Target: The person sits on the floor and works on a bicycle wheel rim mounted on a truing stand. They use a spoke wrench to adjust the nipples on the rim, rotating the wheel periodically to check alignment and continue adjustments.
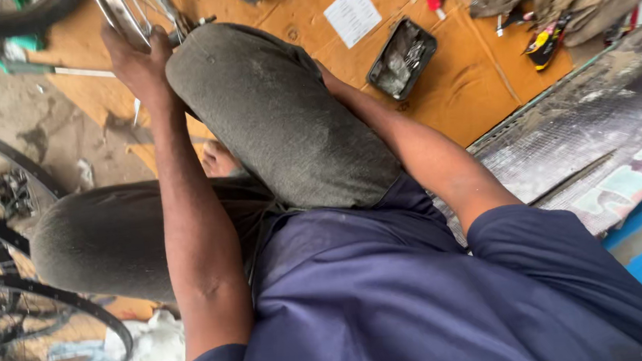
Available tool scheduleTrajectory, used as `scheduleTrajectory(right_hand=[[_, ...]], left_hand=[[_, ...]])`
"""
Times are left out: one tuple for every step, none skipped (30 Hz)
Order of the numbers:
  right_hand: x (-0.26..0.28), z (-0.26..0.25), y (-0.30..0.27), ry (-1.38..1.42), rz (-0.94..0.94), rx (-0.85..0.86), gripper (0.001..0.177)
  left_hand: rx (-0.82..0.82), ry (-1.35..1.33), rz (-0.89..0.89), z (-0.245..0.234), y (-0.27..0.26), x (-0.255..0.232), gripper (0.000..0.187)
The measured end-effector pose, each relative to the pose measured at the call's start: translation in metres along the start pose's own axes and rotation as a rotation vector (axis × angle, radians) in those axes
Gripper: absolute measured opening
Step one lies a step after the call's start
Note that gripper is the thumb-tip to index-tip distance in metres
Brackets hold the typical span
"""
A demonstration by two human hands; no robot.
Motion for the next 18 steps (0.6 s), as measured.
scheduleTrajectory(right_hand=[[-0.004,-0.003,0.001,-0.004,0.004,-0.018,0.050],[-0.008,-0.005,0.002,-0.013,0.009,-0.038,0.049],[-0.013,-0.008,-0.002,-0.014,0.019,-0.062,0.048],[-0.020,-0.008,-0.006,-0.013,0.038,-0.085,0.047],[-0.026,-0.011,-0.012,-0.017,0.054,-0.115,0.046],[-0.031,-0.013,-0.017,-0.022,0.075,-0.142,0.045],[-0.037,-0.022,-0.021,-0.031,0.090,-0.175,0.044],[-0.042,-0.028,-0.023,-0.043,0.105,-0.211,0.043],[-0.046,-0.033,-0.024,-0.059,0.122,-0.243,0.042],[-0.051,-0.041,-0.026,-0.075,0.137,-0.280,0.041],[-0.054,-0.050,-0.028,-0.097,0.148,-0.306,0.040],[-0.057,-0.058,-0.028,-0.116,0.161,-0.335,0.039],[-0.058,-0.066,-0.025,-0.132,0.163,-0.359,0.038],[-0.058,-0.076,-0.021,-0.147,0.167,-0.386,0.037],[-0.058,-0.084,-0.025,-0.156,0.178,-0.421,0.036],[-0.058,-0.094,-0.031,-0.164,0.188,-0.459,0.035],[-0.056,-0.107,-0.038,-0.174,0.195,-0.500,0.034],[-0.053,-0.118,-0.045,-0.182,0.198,-0.537,0.033]], left_hand=[[-0.005,0.007,0.122,-0.002,-0.001,-0.007,0.059],[0.002,-0.037,0.095,-0.004,-0.001,-0.003,0.058],[0.015,-0.082,0.064,-0.005,-0.004,0.000,0.058],[0.027,-0.127,0.032,-0.006,-0.007,0.001,0.057],[0.041,-0.146,0.020,-0.005,-0.012,-0.001,0.057],[0.056,-0.165,0.009,-0.004,-0.017,-0.004,0.056],[0.066,-0.185,0.003,-0.004,-0.019,-0.006,0.056],[0.076,-0.155,0.043,-0.006,-0.020,-0.011,0.057],[0.083,-0.124,0.081,-0.009,-0.021,-0.014,0.058],[0.090,-0.093,0.119,-0.013,-0.022,-0.015,0.059],[0.087,-0.047,0.169,-0.015,-0.025,-0.017,0.054],[0.086,-0.001,0.219,-0.013,-0.025,-0.017,0.048],[0.079,0.052,0.268,-0.016,-0.023,-0.017,0.043],[0.069,0.049,0.130,-0.016,-0.016,0.000,0.039],[0.066,0.041,-0.009,-0.012,-0.014,0.014,0.039],[0.064,-0.002,-0.109,-0.009,-0.014,0.025,0.039],[0.067,-0.055,-0.205,-0.002,-0.015,0.037,0.042],[0.015,-0.037,-0.060,-0.003,-0.013,0.028,0.039]])
Point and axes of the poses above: each hand's wrist, its own y-axis towards the middle knuckle, its own z-axis out of the palm, x = y × z, the point moved 9 cm from there along y, towards the middle knuckle, and after that the axes turned 11 degrees about -y, right-handed, at the moved point
